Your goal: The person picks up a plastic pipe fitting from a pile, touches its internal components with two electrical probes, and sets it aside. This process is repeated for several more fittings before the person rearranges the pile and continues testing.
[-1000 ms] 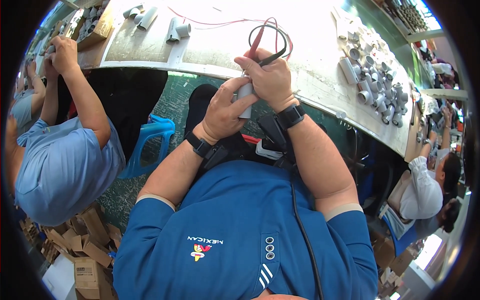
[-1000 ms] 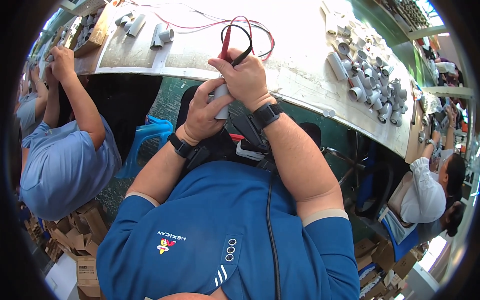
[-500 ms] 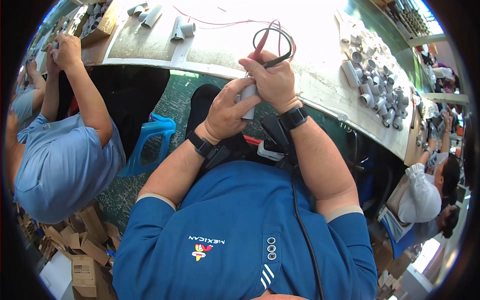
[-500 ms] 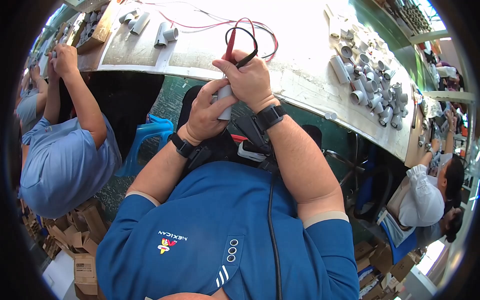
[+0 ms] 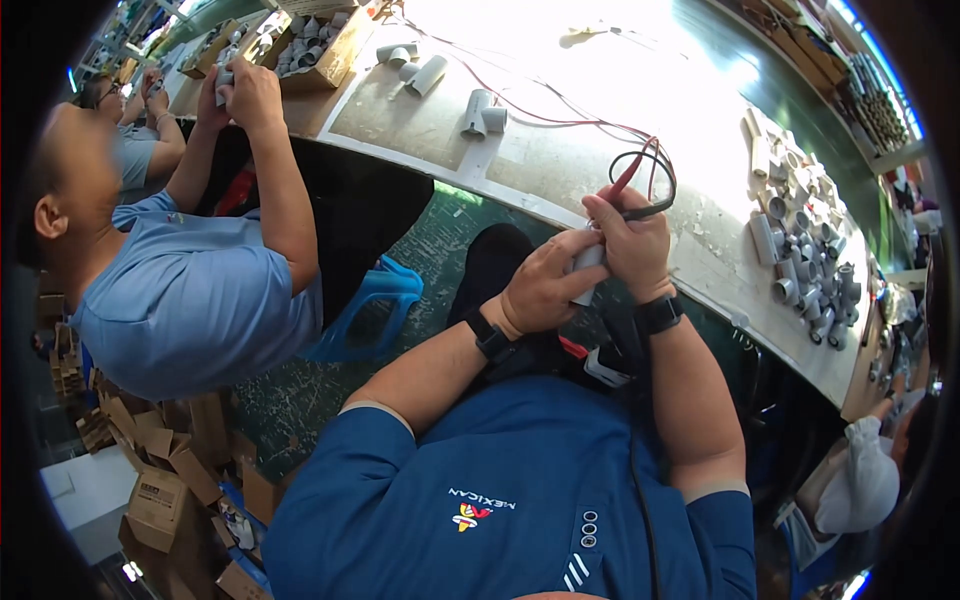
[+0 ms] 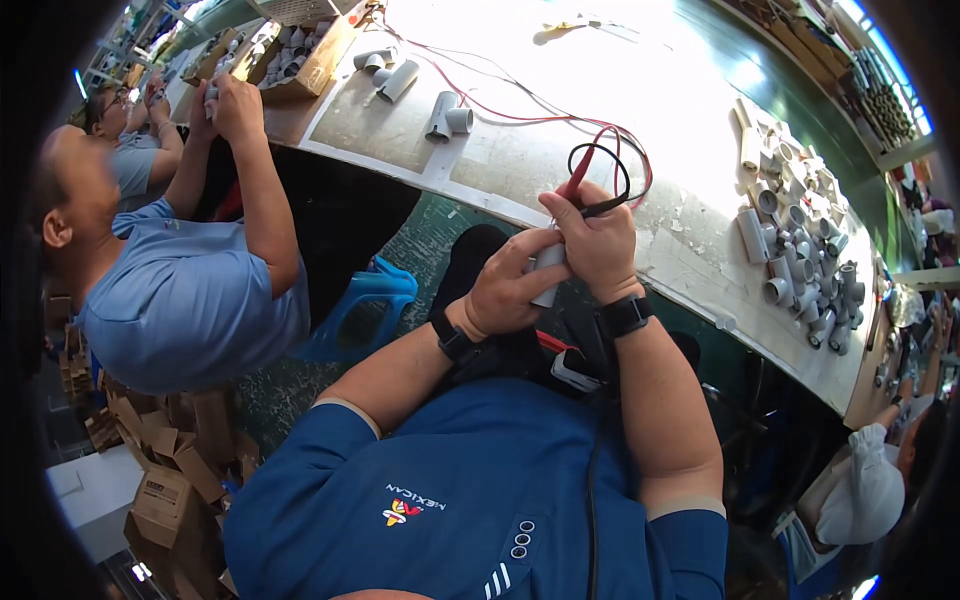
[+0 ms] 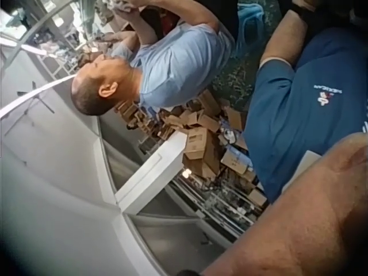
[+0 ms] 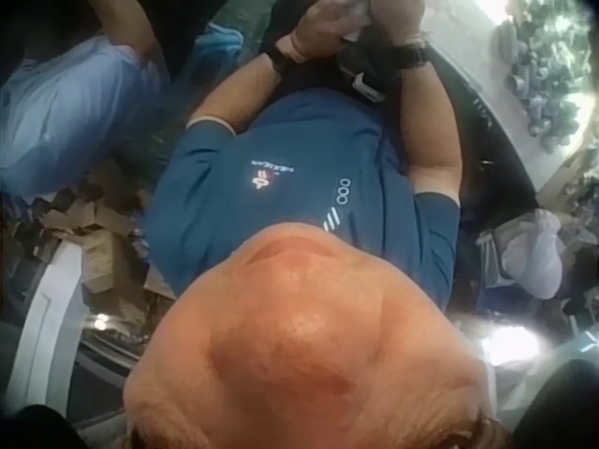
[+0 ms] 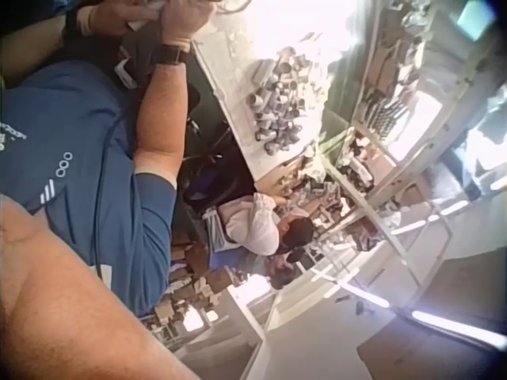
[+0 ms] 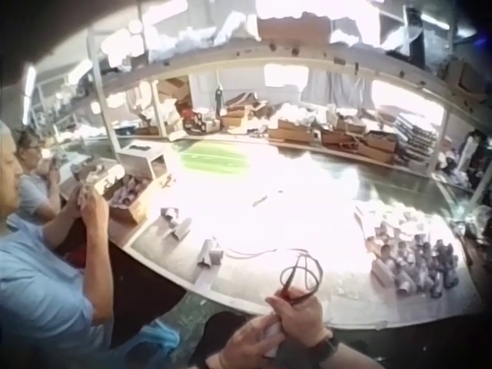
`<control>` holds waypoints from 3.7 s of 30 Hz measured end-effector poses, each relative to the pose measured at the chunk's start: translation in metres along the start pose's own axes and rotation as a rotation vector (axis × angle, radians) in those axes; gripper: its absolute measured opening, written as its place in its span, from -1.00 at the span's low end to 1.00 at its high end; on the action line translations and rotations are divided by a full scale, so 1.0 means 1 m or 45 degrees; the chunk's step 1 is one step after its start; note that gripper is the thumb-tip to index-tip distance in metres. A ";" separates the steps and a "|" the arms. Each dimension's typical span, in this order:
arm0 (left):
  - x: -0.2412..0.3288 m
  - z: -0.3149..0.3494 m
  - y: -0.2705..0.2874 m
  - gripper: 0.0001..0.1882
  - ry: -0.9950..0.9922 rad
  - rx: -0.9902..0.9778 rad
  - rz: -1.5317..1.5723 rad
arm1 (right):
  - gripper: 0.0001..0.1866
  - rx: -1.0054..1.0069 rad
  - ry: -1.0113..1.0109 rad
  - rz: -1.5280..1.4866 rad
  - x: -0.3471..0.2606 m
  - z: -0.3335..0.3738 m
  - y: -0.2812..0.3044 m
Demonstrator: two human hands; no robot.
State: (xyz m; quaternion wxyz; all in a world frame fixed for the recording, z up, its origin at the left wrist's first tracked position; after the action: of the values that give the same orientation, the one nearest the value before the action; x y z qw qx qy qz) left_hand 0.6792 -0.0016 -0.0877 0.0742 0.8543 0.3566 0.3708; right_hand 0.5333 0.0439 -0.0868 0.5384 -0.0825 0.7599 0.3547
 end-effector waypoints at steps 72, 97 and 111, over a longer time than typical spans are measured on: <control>-0.074 -0.096 -0.027 -0.37 0.869 0.115 1.318 | -0.80 0.202 -0.334 -0.678 0.050 0.071 0.131; -0.042 0.004 -0.016 -0.40 1.167 0.660 1.036 | -0.72 0.266 0.031 -0.002 0.020 0.027 0.051; -0.044 0.003 -0.017 -0.44 1.116 0.680 1.127 | -0.69 0.340 0.053 0.104 0.018 0.026 0.050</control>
State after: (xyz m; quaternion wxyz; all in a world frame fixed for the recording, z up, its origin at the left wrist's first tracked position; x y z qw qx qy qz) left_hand 0.6508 -0.0176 -0.1219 -0.4496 0.6796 0.0498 0.5775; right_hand 0.5206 0.1019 -0.0844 0.5140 0.0135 0.8140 0.2704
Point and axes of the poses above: each hand's wrist, its own z-axis away from the middle knuckle, its own y-axis out of the back of the hand, x = y × z, the point moved 9 cm from there along -z, towards the middle knuckle, and after that the axes turned 10 degrees about z, right-handed, at the moved point
